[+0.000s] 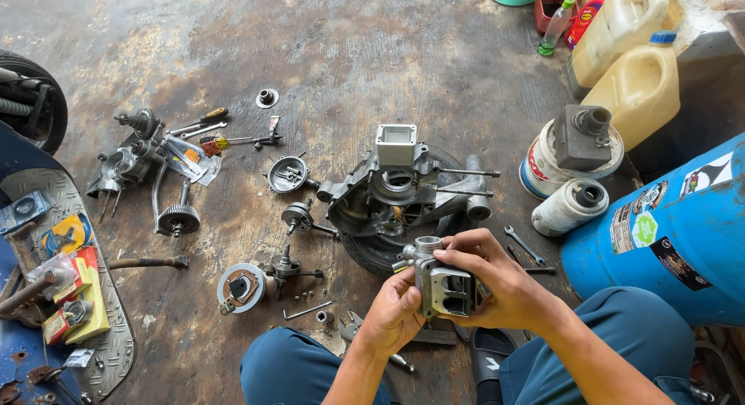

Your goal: Inspecting and fitting a reed valve and intake manifold during a motorcycle engine repair.

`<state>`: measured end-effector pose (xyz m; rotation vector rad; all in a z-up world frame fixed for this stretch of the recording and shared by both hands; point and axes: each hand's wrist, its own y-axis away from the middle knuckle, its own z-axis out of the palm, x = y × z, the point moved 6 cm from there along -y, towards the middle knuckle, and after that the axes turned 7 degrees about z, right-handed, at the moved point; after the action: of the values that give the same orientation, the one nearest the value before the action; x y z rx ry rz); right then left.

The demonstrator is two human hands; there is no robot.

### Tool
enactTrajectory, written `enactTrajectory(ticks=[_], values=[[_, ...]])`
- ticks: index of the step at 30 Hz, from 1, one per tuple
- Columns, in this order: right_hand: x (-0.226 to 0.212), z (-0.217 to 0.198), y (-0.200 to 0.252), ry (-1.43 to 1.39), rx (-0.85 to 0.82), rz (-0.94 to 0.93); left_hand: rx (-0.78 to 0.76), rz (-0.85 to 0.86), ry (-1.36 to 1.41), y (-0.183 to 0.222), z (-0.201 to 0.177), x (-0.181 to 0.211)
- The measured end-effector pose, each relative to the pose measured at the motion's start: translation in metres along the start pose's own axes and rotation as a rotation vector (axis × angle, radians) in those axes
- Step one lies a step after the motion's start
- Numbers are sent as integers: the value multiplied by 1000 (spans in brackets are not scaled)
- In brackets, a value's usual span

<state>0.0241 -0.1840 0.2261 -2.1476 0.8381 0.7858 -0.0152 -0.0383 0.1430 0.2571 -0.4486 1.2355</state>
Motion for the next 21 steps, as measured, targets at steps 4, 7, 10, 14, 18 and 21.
enactTrajectory(ticks=[4, 7, 10, 14, 18, 21], values=[[-18, -3, -3, 34, 9, -20, -48, -1, 79, 3, 4, -1], [-27, -7, -4, 73, 46, -36, -86, 13, 73, 4, 5, -2], [-26, -4, 0, 54, 14, -18, -86, 9, 102, 6, 0, -7], [-27, -6, -1, 118, 38, -15, -88, 7, 175, 8, -9, -15], [-23, -7, -1, 156, 89, -18, -98, 1, 250, 7, -12, -22], [-20, -12, 1, 117, 114, -3, -67, 17, 228, 6, -11, -20]])
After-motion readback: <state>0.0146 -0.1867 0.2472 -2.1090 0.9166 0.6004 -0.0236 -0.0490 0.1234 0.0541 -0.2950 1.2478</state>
